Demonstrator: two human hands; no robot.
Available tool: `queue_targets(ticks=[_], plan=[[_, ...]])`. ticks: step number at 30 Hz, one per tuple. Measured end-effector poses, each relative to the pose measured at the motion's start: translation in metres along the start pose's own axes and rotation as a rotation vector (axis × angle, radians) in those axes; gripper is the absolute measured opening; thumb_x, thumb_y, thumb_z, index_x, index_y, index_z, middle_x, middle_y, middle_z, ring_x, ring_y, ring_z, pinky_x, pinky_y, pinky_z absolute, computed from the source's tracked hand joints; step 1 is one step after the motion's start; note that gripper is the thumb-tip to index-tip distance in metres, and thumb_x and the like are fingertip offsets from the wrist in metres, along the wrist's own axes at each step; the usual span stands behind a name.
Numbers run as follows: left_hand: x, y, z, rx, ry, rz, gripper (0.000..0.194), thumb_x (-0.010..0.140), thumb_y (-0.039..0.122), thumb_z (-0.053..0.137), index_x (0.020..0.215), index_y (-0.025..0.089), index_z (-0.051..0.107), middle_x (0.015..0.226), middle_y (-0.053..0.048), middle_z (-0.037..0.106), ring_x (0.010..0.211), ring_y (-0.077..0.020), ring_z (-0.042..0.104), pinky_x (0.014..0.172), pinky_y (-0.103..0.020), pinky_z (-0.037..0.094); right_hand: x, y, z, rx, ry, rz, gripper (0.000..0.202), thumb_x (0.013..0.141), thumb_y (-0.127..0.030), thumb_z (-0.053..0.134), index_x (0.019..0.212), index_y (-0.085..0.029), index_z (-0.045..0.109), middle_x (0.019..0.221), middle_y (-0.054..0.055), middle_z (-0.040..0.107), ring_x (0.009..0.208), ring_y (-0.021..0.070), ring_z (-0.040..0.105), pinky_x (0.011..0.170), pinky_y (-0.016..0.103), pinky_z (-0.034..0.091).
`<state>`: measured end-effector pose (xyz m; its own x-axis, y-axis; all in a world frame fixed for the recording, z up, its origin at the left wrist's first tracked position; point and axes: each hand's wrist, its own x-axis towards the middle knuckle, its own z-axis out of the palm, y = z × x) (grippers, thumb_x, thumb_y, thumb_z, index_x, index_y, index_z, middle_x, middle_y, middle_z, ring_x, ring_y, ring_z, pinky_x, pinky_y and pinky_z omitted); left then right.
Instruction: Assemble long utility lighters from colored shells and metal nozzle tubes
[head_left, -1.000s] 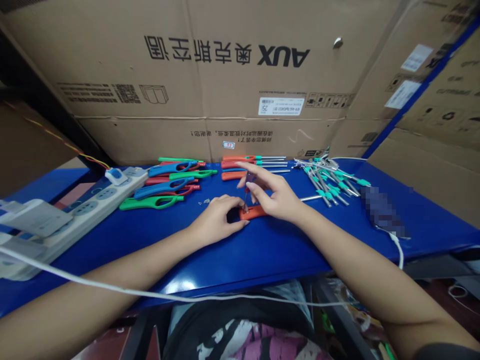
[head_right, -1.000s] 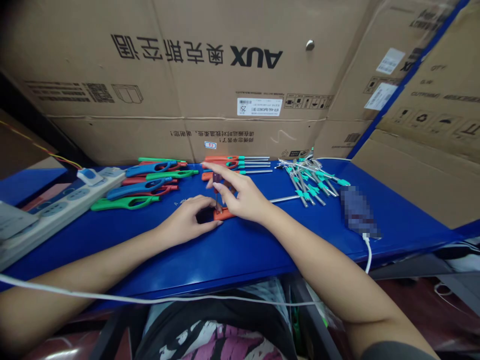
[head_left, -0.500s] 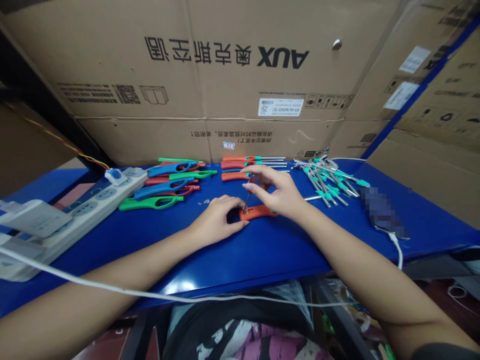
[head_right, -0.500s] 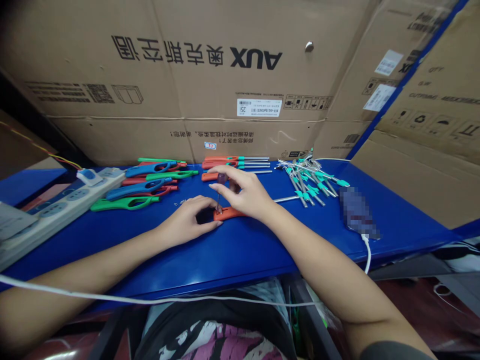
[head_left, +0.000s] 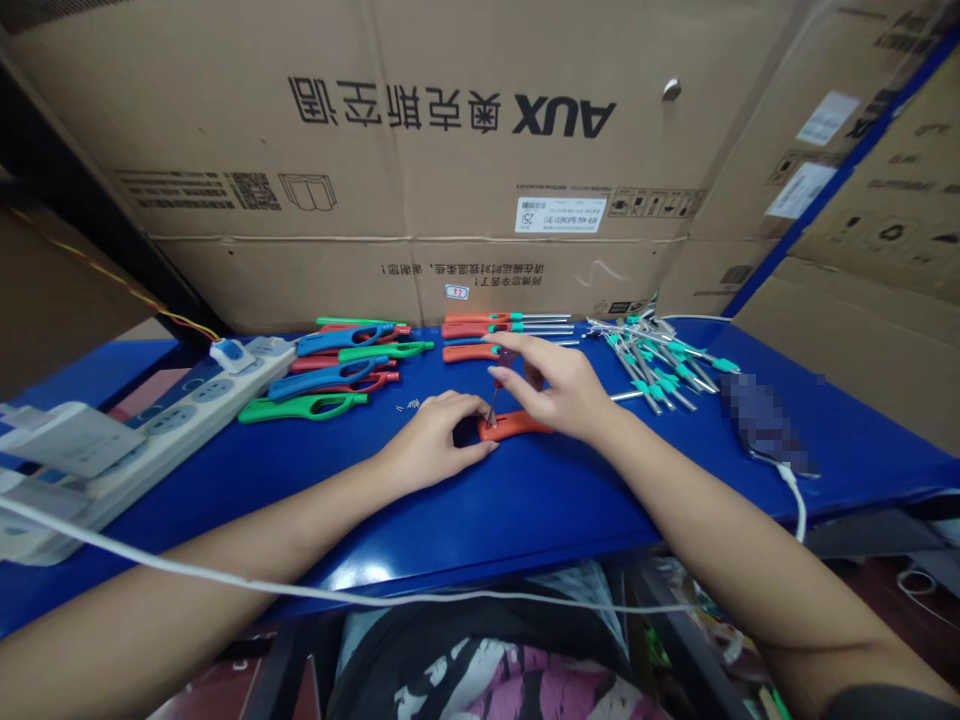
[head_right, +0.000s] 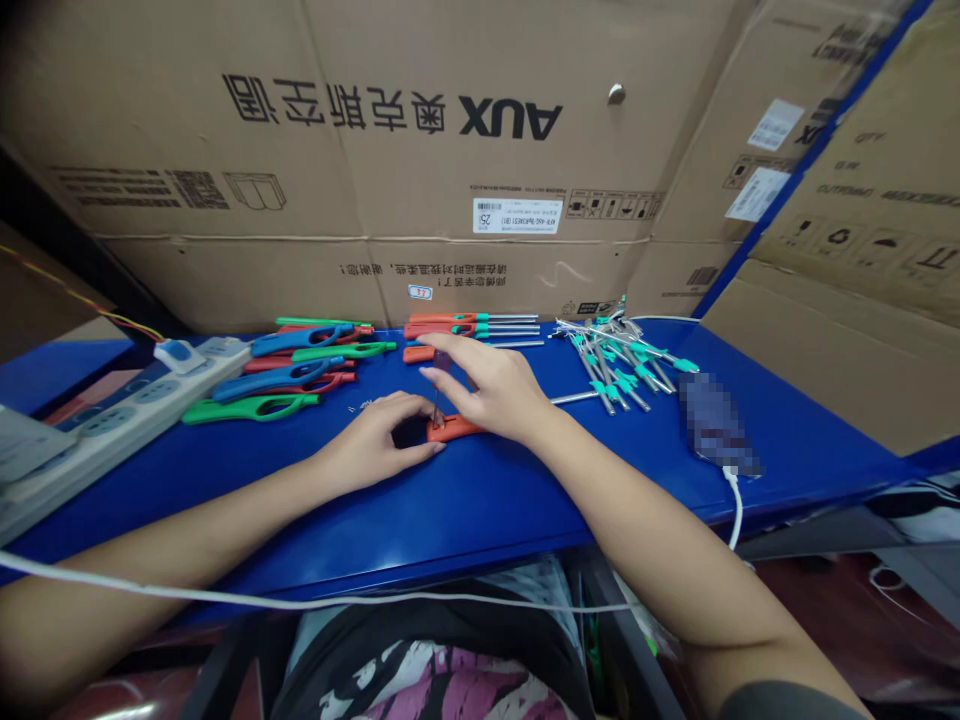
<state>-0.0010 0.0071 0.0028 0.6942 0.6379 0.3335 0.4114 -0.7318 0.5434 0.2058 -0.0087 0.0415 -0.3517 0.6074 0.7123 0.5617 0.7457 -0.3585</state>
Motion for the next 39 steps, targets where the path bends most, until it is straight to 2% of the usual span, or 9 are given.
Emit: queue_targets(ticks=[4,9,12,15,21,24,27,33,39], plan=[[0.0002,-0.0006,0.0004,0.009,0.003,0.001,0.016,0.083,0.029,0.069,0.097,0.022,0.063,0.102,-0.002,0.072,0.1,-0.0234,0.062,0.091,-0.039,0.046,0.0002,-0.0012,0.002,0.214,-0.071,0.045,0.04,0.101,-0.026,0.044,0.139,-0.021,0.051,0.108,0.006,0.073,0.061,0.0095,0.061,0.064,0.026,0.055],[-0.0007,-0.0014,0.0009,0.007,0.002,0.002,0.017,0.083,0.031,0.069,0.097,0.023,0.063,0.101,-0.002,0.072,0.099,-0.0237,0.063,0.09,-0.039,0.046,0.0003,-0.0011,0.0,0.001,0.034,-0.071,0.024,0.093,-0.032,0.062,0.113,-0.02,0.067,0.102,0.006,0.073,0.067,0.012,0.063,0.071,0.028,0.055],[-0.0008,-0.0019,0.001,0.017,0.01,0.008,0.017,0.084,0.031,0.069,0.097,0.023,0.062,0.101,-0.001,0.071,0.098,-0.0235,0.063,0.089,-0.038,0.046,0.0007,-0.0031,-0.0017,0.012,-0.027,-0.084,0.028,0.098,-0.03,0.054,0.123,-0.022,0.063,0.111,0.006,0.072,0.075,0.0133,0.066,0.077,0.03,0.056],[-0.0001,-0.0018,0.0005,0.02,0.004,0.005,0.017,0.084,0.031,0.069,0.097,0.023,0.063,0.102,-0.002,0.072,0.099,-0.024,0.062,0.089,-0.039,0.046,0.0018,-0.0054,-0.0008,0.185,-0.09,-0.005,0.037,0.102,-0.026,0.041,0.136,-0.024,0.054,0.117,0.006,0.07,0.066,0.0098,0.064,0.069,0.027,0.057],[0.0002,-0.0008,-0.0001,-0.002,-0.007,-0.003,0.016,0.083,0.029,0.07,0.097,0.023,0.063,0.102,-0.001,0.071,0.099,-0.0234,0.062,0.091,-0.039,0.045,0.0012,-0.0032,0.0001,0.023,0.055,-0.028,0.024,0.091,-0.035,0.066,0.11,-0.02,0.068,0.103,0.006,0.074,0.062,0.0105,0.06,0.07,0.028,0.055],[-0.0003,-0.0013,0.0003,0.008,0.0,0.004,0.017,0.084,0.03,0.07,0.097,0.023,0.063,0.101,-0.001,0.071,0.099,-0.0231,0.062,0.089,-0.038,0.046,0.0012,-0.002,0.0026,0.193,-0.037,0.019,0.03,0.099,-0.033,0.052,0.125,-0.022,0.06,0.114,0.007,0.07,0.064,0.0091,0.062,0.068,0.027,0.056],[-0.0002,-0.0016,0.0005,0.018,0.005,0.001,0.018,0.083,0.032,0.07,0.096,0.022,0.063,0.1,-0.002,0.071,0.098,-0.0237,0.062,0.088,-0.039,0.046,0.0017,0.0002,0.0069,0.418,-0.105,0.118,0.033,0.102,-0.032,0.043,0.132,-0.021,0.052,0.106,0.006,0.068,0.056,0.0063,0.059,0.057,0.022,0.052],[0.0004,-0.0004,-0.0003,0.002,-0.006,-0.001,0.016,0.084,0.031,0.068,0.097,0.023,0.064,0.102,-0.002,0.072,0.1,-0.024,0.062,0.091,-0.039,0.047,0.0017,0.0003,0.0056,0.097,0.081,0.053,0.024,0.089,-0.037,0.068,0.104,-0.019,0.066,0.089,0.003,0.07,0.058,0.0099,0.057,0.063,0.026,0.051],[0.0001,-0.0021,0.0006,0.012,0.001,0.01,0.017,0.084,0.032,0.069,0.097,0.023,0.063,0.101,-0.002,0.071,0.099,-0.0238,0.063,0.09,-0.039,0.046,0.0031,-0.0013,0.008,0.457,-0.099,0.144,0.035,0.102,-0.036,0.043,0.13,-0.02,0.055,0.103,0.005,0.07,0.052,0.0057,0.056,0.052,0.021,0.05]])
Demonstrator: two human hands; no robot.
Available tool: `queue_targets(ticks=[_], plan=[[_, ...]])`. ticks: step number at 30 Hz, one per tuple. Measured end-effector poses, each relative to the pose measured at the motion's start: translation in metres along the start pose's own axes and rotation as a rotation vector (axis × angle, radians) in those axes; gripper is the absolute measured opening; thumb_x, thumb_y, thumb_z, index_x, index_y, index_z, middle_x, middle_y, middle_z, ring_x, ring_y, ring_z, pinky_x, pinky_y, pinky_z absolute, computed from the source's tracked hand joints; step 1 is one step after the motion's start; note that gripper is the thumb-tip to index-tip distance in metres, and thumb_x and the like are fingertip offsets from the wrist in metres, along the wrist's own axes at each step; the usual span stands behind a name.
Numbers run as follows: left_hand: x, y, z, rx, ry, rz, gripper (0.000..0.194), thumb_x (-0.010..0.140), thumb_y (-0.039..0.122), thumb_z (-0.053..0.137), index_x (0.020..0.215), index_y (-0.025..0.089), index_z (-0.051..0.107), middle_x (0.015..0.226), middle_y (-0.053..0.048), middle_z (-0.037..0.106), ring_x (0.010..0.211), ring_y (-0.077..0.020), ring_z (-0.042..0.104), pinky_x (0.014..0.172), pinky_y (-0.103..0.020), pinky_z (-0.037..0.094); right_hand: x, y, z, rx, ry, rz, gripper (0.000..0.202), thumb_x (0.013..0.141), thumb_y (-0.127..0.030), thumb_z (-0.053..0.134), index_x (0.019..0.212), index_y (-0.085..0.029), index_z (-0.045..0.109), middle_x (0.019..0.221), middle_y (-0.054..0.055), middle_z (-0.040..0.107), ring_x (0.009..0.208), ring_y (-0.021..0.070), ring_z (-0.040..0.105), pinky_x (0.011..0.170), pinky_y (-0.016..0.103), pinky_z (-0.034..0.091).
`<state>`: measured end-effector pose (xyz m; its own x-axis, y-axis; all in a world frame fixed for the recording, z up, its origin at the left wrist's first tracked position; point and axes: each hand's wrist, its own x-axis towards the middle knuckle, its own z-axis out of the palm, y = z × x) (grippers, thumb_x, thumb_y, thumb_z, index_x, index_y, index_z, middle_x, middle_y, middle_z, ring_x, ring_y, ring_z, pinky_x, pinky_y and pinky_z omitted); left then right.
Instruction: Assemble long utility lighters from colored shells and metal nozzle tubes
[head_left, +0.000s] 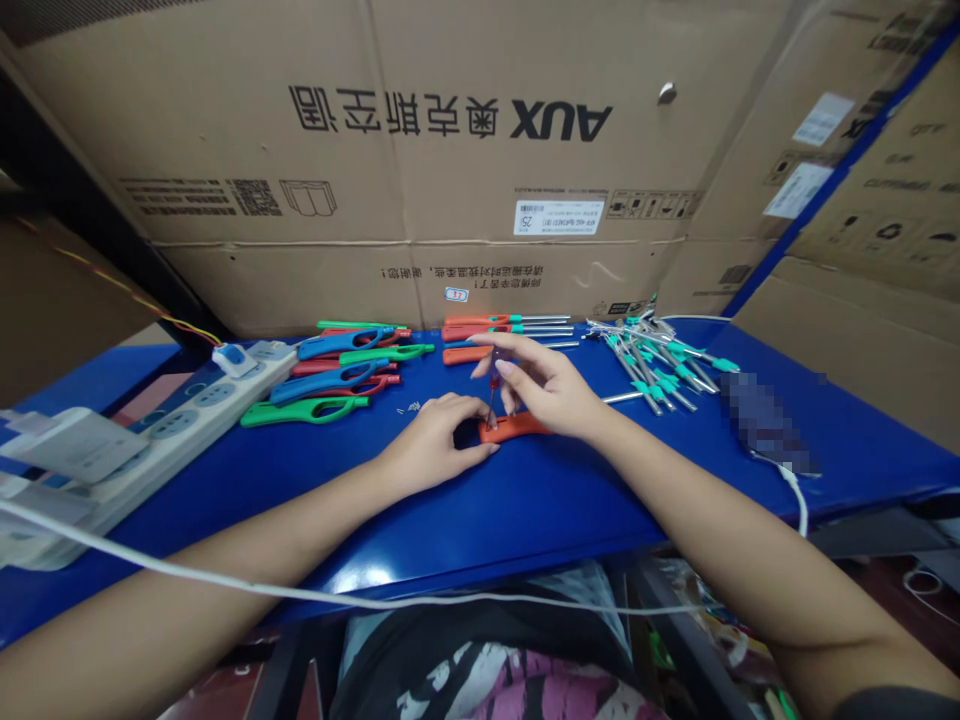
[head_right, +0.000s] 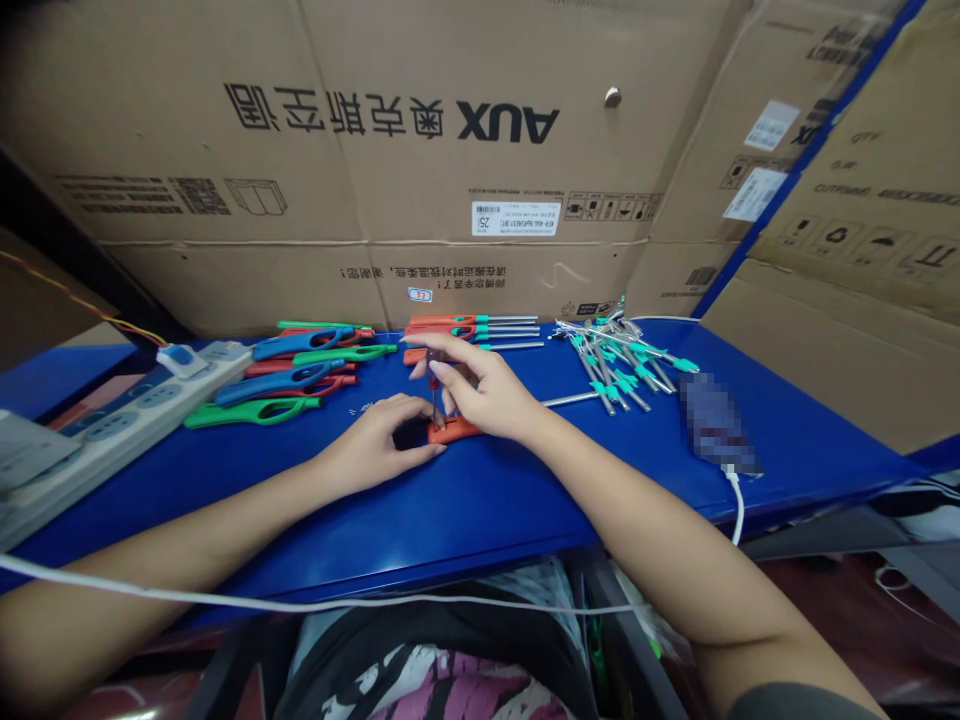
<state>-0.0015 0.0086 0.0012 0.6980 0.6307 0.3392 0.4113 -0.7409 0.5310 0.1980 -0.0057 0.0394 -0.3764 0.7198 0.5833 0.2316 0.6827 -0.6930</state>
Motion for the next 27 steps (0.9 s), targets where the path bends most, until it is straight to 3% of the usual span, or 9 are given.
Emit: queue_targets(ticks=[3,6,9,13,17,21,24,27], plan=[[0.0,0.0,0.0,-0.011,-0.009,0.001,0.017,0.084,0.03,0.07,0.097,0.023,0.063,0.102,-0.002,0.071,0.1,-0.0235,0.062,0.091,-0.039,0.046,0.0,0.003,-0.001,-0.115,0.11,-0.022,0.03,0.095,-0.038,0.058,0.118,-0.019,0.063,0.089,0.003,0.07,0.054,0.0082,0.057,0.052,0.023,0.049],[0.0,-0.001,-0.001,-0.014,-0.009,0.006,0.016,0.084,0.03,0.07,0.097,0.023,0.063,0.102,-0.001,0.071,0.099,-0.023,0.062,0.091,-0.038,0.046,-0.002,0.002,-0.003,-0.339,0.202,-0.114,0.025,0.089,-0.039,0.067,0.104,-0.019,0.069,0.088,0.004,0.072,0.063,0.0116,0.061,0.066,0.027,0.054],[0.0,-0.001,-0.001,-0.003,0.001,0.013,0.017,0.084,0.03,0.07,0.097,0.023,0.063,0.101,-0.001,0.071,0.097,-0.0226,0.062,0.089,-0.038,0.046,-0.002,0.0,-0.001,-0.341,0.138,-0.113,0.027,0.096,-0.038,0.056,0.114,-0.02,0.066,0.1,0.006,0.072,0.072,0.0123,0.063,0.073,0.027,0.055],[0.0,-0.001,0.0,0.008,0.004,0.009,0.018,0.083,0.031,0.071,0.097,0.022,0.062,0.101,-0.001,0.071,0.098,-0.0232,0.062,0.089,-0.038,0.045,0.0,0.003,0.002,-0.014,-0.01,0.007,0.038,0.104,-0.036,0.037,0.137,-0.022,0.05,0.106,0.006,0.069,0.055,0.0063,0.057,0.055,0.021,0.052],[0.0,0.0,0.0,-0.009,-0.011,0.01,0.017,0.084,0.03,0.07,0.097,0.022,0.063,0.101,-0.001,0.071,0.099,-0.0225,0.062,0.091,-0.037,0.045,0.0,0.004,-0.001,-0.16,0.102,-0.047,0.03,0.096,-0.036,0.058,0.119,-0.018,0.062,0.088,0.002,0.069,0.053,0.007,0.054,0.057,0.022,0.05],[-0.001,0.0,-0.001,-0.001,0.007,0.014,0.018,0.083,0.03,0.071,0.098,0.022,0.063,0.1,0.0,0.071,0.096,-0.0215,0.063,0.088,-0.036,0.045,-0.003,-0.003,-0.003,-0.395,0.128,-0.135,0.023,0.091,-0.036,0.065,0.106,-0.019,0.067,0.092,0.004,0.072,0.06,0.0094,0.057,0.065,0.025,0.05],[-0.001,-0.001,-0.001,0.012,0.021,0.021,0.018,0.083,0.03,0.071,0.096,0.022,0.063,0.098,0.0,0.071,0.094,-0.0215,0.062,0.086,-0.035,0.046,-0.004,-0.007,-0.001,-0.275,0.049,-0.111,0.027,0.099,-0.031,0.049,0.121,-0.021,0.063,0.106,0.006,0.071,0.065,0.0097,0.061,0.068,0.025,0.053],[0.0,-0.001,-0.001,0.012,0.013,0.022,0.018,0.083,0.031,0.071,0.095,0.021,0.063,0.098,0.0,0.071,0.094,-0.0218,0.063,0.086,-0.035,0.046,-0.003,-0.006,0.002,-0.066,-0.005,-0.055,0.032,0.101,-0.028,0.044,0.129,-0.021,0.058,0.104,0.005,0.071,0.058,0.0073,0.06,0.061,0.023,0.053]])
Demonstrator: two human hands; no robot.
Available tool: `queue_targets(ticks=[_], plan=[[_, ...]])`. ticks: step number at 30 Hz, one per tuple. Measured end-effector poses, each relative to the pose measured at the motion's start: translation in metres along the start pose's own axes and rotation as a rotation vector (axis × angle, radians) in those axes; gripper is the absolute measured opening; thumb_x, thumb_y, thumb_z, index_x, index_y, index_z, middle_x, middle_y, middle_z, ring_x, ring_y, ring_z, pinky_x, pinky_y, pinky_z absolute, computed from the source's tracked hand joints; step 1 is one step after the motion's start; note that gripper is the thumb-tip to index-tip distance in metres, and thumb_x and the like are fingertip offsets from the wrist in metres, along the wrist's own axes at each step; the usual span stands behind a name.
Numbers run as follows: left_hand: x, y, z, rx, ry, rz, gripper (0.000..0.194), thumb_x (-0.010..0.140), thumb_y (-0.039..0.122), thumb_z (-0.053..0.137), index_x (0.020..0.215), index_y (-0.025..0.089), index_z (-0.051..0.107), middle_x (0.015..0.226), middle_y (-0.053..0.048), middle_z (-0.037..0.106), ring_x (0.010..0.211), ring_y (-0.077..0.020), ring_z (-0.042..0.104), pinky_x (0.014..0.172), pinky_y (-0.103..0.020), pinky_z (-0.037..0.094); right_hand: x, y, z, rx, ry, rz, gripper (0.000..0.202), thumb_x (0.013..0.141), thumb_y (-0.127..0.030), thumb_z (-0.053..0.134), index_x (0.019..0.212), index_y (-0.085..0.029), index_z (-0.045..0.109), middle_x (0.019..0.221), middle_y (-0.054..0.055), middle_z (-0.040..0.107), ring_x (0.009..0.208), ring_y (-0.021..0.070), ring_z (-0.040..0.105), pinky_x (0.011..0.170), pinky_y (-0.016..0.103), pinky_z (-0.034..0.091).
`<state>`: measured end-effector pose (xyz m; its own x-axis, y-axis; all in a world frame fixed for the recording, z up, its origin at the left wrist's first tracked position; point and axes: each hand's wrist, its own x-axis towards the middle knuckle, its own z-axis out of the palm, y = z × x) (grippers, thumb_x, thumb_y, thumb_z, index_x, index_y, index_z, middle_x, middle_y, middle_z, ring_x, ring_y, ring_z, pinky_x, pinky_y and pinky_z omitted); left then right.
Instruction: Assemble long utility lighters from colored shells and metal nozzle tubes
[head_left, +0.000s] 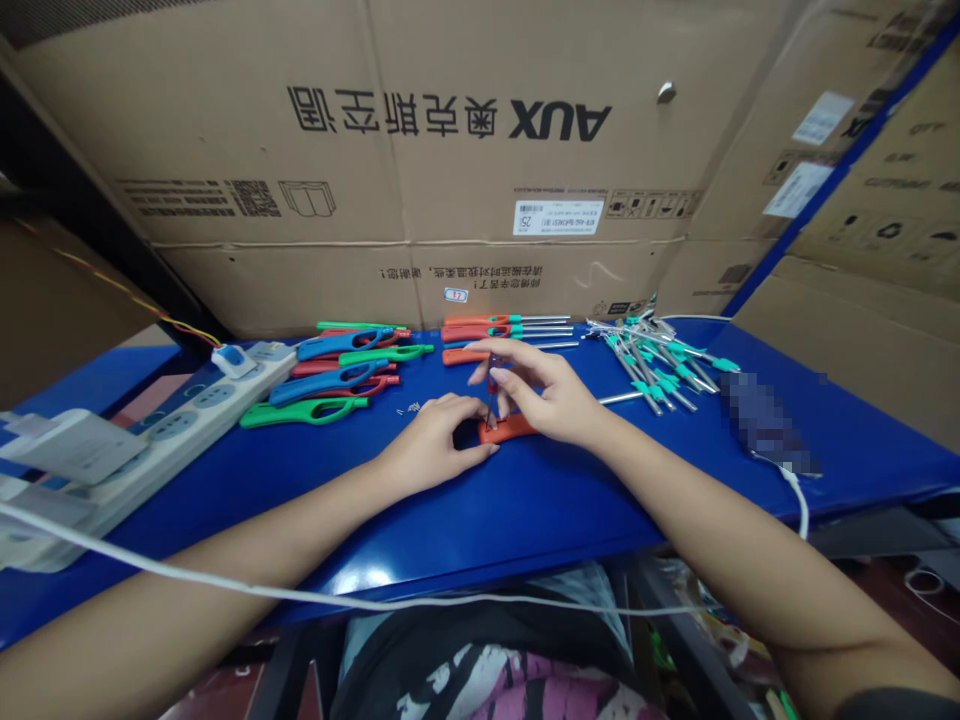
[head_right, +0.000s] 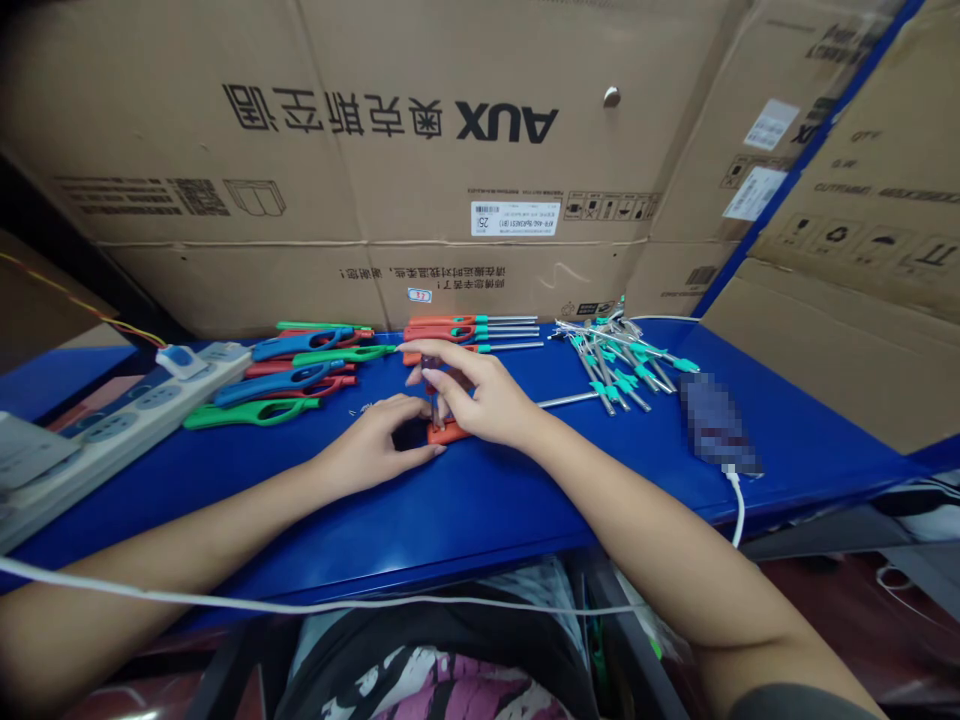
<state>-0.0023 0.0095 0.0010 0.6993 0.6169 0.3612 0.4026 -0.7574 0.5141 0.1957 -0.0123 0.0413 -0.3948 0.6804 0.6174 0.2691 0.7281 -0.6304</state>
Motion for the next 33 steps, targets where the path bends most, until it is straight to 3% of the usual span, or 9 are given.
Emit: queue_targets(ticks=[6,8,12,18,20,23,25,29,33], plan=[[0.0015,-0.0015,0.001,-0.004,-0.003,-0.01,0.02,0.083,0.031,0.072,0.099,0.022,0.063,0.101,0.0,0.071,0.097,-0.022,0.063,0.088,-0.036,0.045,0.0001,0.0043,-0.0038,-0.29,0.158,-0.113,0.017,0.088,-0.03,0.069,0.1,-0.018,0.068,0.088,0.002,0.071,0.058,0.008,0.054,0.06,0.023,0.049],[0.0012,-0.0011,0.0008,-0.003,0.0,-0.009,0.02,0.083,0.03,0.072,0.098,0.021,0.063,0.1,-0.001,0.071,0.096,-0.022,0.062,0.088,-0.036,0.045,-0.0008,0.004,-0.0038,-0.293,0.129,-0.12,0.019,0.093,-0.03,0.063,0.108,-0.019,0.066,0.097,0.004,0.072,0.06,0.0083,0.056,0.063,0.024,0.051],[-0.0001,-0.0002,0.0,-0.001,-0.005,-0.01,0.018,0.083,0.03,0.072,0.096,0.021,0.063,0.099,-0.001,0.071,0.095,-0.0221,0.062,0.086,-0.036,0.045,0.0001,0.0022,-0.0012,-0.04,0.023,-0.046,0.029,0.101,-0.024,0.044,0.126,-0.02,0.059,0.109,0.006,0.071,0.056,0.0055,0.059,0.059,0.022,0.052],[0.0006,-0.0012,0.001,-0.012,-0.012,-0.014,0.02,0.083,0.03,0.071,0.099,0.022,0.063,0.102,0.0,0.071,0.098,-0.0221,0.062,0.089,-0.037,0.045,0.0016,0.0014,-0.0053,-0.321,0.171,-0.16,0.012,0.09,-0.029,0.067,0.094,-0.017,0.069,0.089,0.004,0.073,0.065,0.0105,0.061,0.066,0.024,0.052],[0.0008,-0.0012,0.0014,-0.009,-0.009,-0.009,0.02,0.083,0.03,0.072,0.099,0.022,0.062,0.101,-0.001,0.071,0.098,-0.0221,0.062,0.088,-0.037,0.045,0.0006,0.0005,-0.0054,-0.309,0.122,-0.157,0.017,0.095,-0.027,0.059,0.106,-0.018,0.068,0.099,0.006,0.073,0.069,0.011,0.064,0.07,0.025,0.053],[0.0003,-0.0011,0.0011,0.002,-0.004,-0.011,0.019,0.083,0.031,0.071,0.096,0.022,0.062,0.099,-0.001,0.071,0.095,-0.0223,0.062,0.086,-0.037,0.045,-0.0003,-0.0004,-0.0028,-0.087,0.003,-0.056,0.033,0.102,-0.023,0.041,0.131,-0.02,0.057,0.115,0.007,0.07,0.059,0.0065,0.062,0.062,0.023,0.053],[-0.0004,-0.0008,0.0007,0.001,-0.007,-0.014,0.018,0.083,0.031,0.071,0.096,0.022,0.063,0.099,-0.001,0.071,0.095,-0.0224,0.062,0.086,-0.036,0.046,-0.0002,0.0003,-0.0014,-0.01,0.003,-0.018,0.033,0.102,-0.024,0.042,0.13,-0.021,0.059,0.108,0.005,0.071,0.056,0.0061,0.06,0.058,0.021,0.052],[-0.0011,0.0001,-0.0001,-0.013,-0.008,-0.011,0.018,0.083,0.03,0.071,0.097,0.023,0.063,0.101,0.0,0.071,0.097,-0.0221,0.062,0.089,-0.036,0.045,-0.0002,0.0021,-0.0023,-0.244,0.16,-0.077,0.02,0.091,-0.028,0.064,0.108,-0.019,0.07,0.097,0.003,0.074,0.056,0.0078,0.057,0.061,0.023,0.051],[-0.0003,0.0004,-0.0001,-0.013,-0.008,-0.008,0.017,0.083,0.03,0.07,0.096,0.022,0.063,0.101,-0.001,0.071,0.097,-0.0224,0.062,0.088,-0.037,0.046,-0.0007,0.0,-0.0021,-0.246,0.12,-0.057,0.025,0.097,-0.029,0.054,0.118,-0.02,0.066,0.105,0.005,0.074,0.054,0.0068,0.057,0.06,0.024,0.052]])
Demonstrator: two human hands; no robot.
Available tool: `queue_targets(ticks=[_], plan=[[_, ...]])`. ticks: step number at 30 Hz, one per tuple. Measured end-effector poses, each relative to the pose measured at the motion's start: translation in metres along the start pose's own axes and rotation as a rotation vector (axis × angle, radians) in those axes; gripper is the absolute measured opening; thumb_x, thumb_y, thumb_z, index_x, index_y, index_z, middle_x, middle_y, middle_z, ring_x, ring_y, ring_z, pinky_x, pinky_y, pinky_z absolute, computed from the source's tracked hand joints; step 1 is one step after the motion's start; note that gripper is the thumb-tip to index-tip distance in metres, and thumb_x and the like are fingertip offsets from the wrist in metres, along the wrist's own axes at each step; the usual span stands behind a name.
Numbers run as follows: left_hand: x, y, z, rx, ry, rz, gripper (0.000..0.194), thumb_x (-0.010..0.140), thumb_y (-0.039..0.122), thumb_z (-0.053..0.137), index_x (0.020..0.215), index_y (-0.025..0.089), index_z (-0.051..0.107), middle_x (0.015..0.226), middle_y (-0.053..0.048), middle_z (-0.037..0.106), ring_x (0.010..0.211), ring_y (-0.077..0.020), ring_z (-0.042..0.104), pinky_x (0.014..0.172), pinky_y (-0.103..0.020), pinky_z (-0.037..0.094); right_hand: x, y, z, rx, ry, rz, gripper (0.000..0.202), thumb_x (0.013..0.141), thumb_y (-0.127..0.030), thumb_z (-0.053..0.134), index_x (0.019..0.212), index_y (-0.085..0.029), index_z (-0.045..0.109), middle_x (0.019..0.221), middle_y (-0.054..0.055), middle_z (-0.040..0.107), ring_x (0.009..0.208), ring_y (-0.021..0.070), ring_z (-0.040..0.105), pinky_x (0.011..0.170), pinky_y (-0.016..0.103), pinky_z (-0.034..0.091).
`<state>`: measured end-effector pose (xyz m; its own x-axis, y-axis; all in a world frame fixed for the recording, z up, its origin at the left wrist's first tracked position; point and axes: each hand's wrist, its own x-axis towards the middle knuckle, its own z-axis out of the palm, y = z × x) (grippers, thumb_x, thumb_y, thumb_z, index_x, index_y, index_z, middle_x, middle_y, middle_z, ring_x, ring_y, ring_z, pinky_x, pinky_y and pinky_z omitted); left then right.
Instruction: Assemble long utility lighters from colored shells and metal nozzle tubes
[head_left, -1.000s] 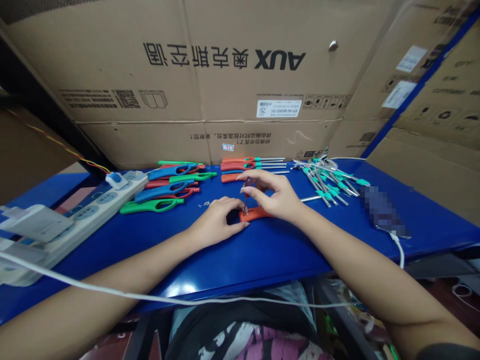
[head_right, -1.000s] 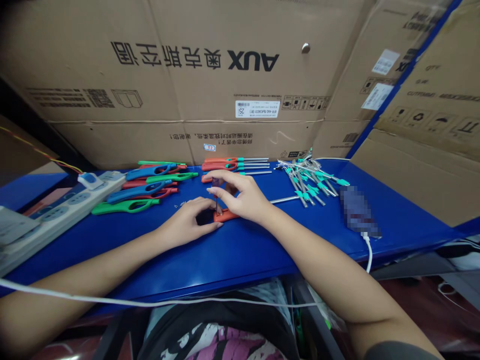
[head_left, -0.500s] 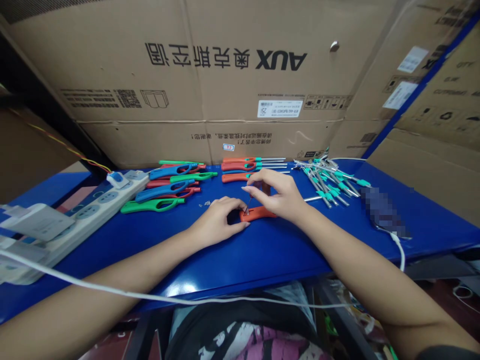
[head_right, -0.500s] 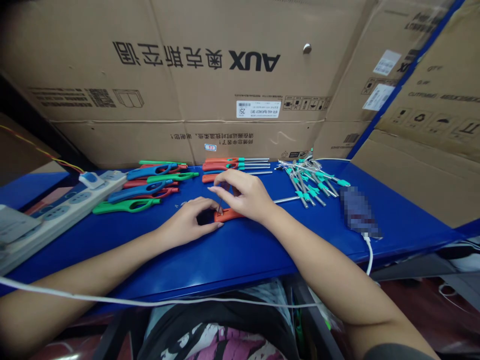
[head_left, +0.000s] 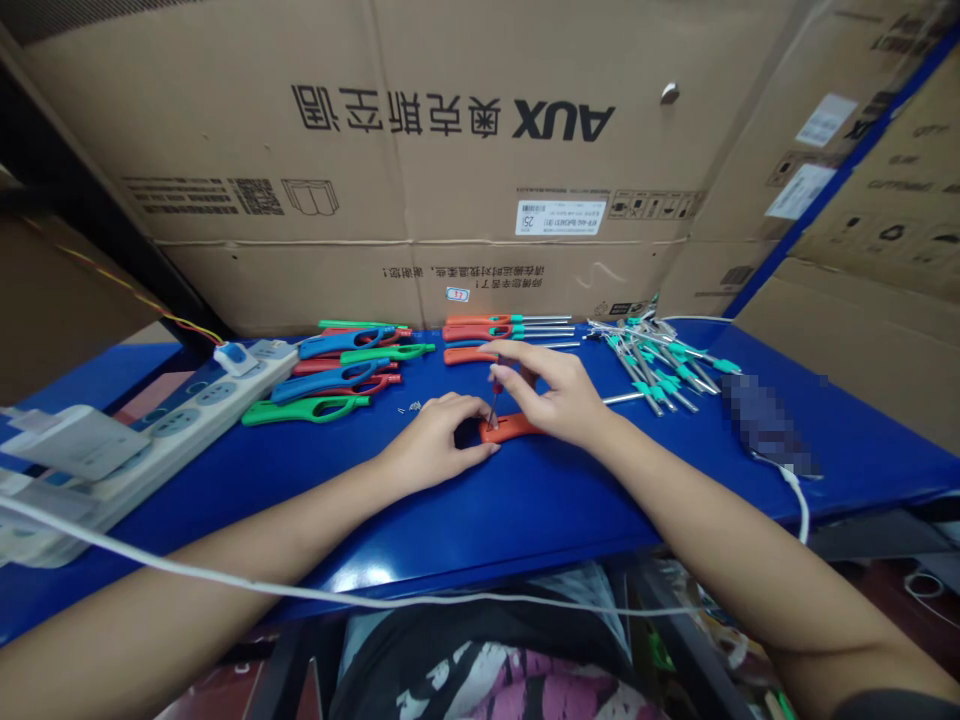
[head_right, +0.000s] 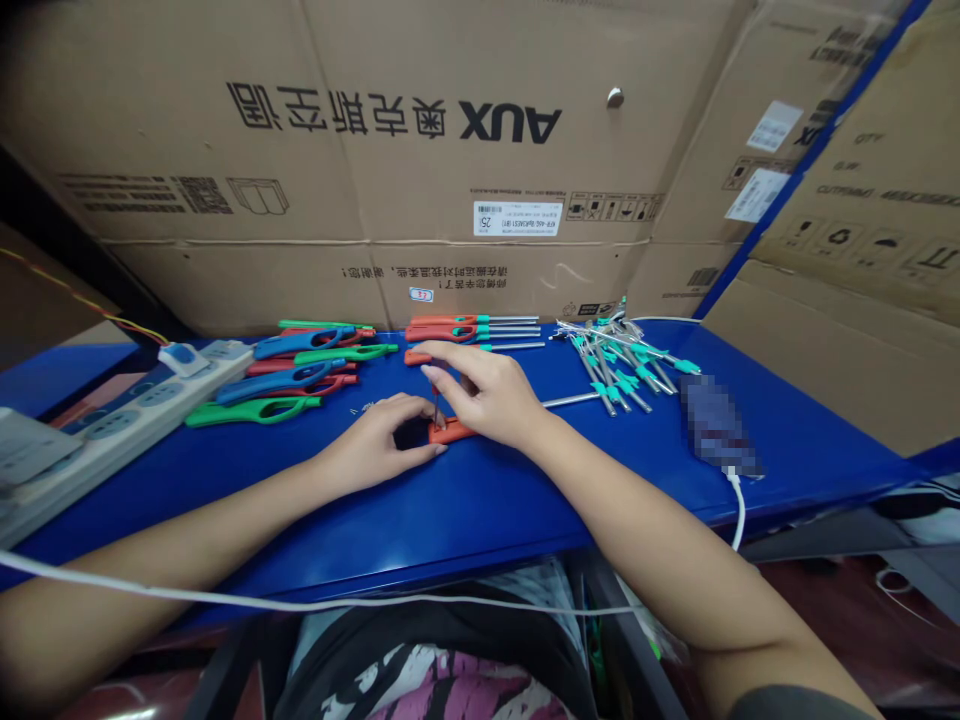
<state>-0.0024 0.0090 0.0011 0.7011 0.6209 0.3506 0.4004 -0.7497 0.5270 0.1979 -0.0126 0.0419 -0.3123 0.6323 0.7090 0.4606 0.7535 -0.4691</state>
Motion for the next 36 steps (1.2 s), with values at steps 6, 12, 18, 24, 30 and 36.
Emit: queue_targets(ticks=[6,12,18,24,30,36], plan=[[0.0013,0.0003,-0.0008,0.002,-0.017,-0.018,0.017,0.084,0.032,0.069,0.096,0.022,0.063,0.101,-0.002,0.072,0.098,-0.0232,0.063,0.089,-0.038,0.046,0.002,0.0001,0.0017,0.215,-0.053,0.051,0.024,0.097,-0.025,0.053,0.116,-0.018,0.066,0.099,0.005,0.074,0.065,0.0089,0.065,0.062,0.022,0.054],[0.001,-0.0006,-0.0009,0.009,-0.028,-0.019,0.019,0.084,0.033,0.071,0.098,0.023,0.065,0.102,-0.001,0.072,0.098,-0.0232,0.064,0.089,-0.038,0.046,0.0019,0.0021,-0.002,-0.028,0.024,-0.069,0.015,0.09,-0.03,0.067,0.101,-0.02,0.07,0.098,0.004,0.075,0.06,0.009,0.06,0.063,0.025,0.053],[0.0005,-0.0004,-0.0003,0.012,-0.014,0.007,0.019,0.084,0.034,0.072,0.097,0.023,0.064,0.101,0.0,0.072,0.097,-0.0224,0.064,0.089,-0.036,0.045,0.0012,-0.0038,-0.0015,0.093,-0.057,-0.063,0.028,0.101,-0.023,0.045,0.119,-0.021,0.066,0.108,0.006,0.073,0.087,0.013,0.069,0.079,0.027,0.055],[-0.0005,0.0008,0.0007,0.03,-0.013,-0.014,0.018,0.084,0.032,0.072,0.098,0.023,0.064,0.101,-0.001,0.072,0.097,-0.0225,0.063,0.087,-0.036,0.045,0.0032,-0.0029,0.0003,-0.002,0.065,-0.091,0.012,0.091,-0.026,0.066,0.099,-0.019,0.071,0.092,0.003,0.074,0.055,0.0076,0.056,0.064,0.024,0.051],[-0.0003,0.0029,0.0015,0.028,0.0,-0.015,0.017,0.085,0.033,0.071,0.096,0.023,0.063,0.101,-0.001,0.072,0.097,-0.0231,0.064,0.088,-0.037,0.045,0.0013,-0.0027,0.0002,-0.044,0.021,-0.179,0.015,0.096,-0.026,0.058,0.102,-0.02,0.07,0.093,0.005,0.071,0.077,0.0135,0.065,0.075,0.028,0.055],[-0.0002,0.0032,0.0017,0.052,-0.001,-0.018,0.017,0.085,0.034,0.071,0.095,0.023,0.063,0.099,-0.002,0.072,0.095,-0.0241,0.065,0.084,-0.037,0.046,0.0014,-0.0068,-0.0006,0.221,-0.117,-0.007,0.031,0.102,-0.024,0.042,0.121,-0.022,0.067,0.105,0.006,0.07,0.06,0.0064,0.063,0.061,0.022,0.056]])
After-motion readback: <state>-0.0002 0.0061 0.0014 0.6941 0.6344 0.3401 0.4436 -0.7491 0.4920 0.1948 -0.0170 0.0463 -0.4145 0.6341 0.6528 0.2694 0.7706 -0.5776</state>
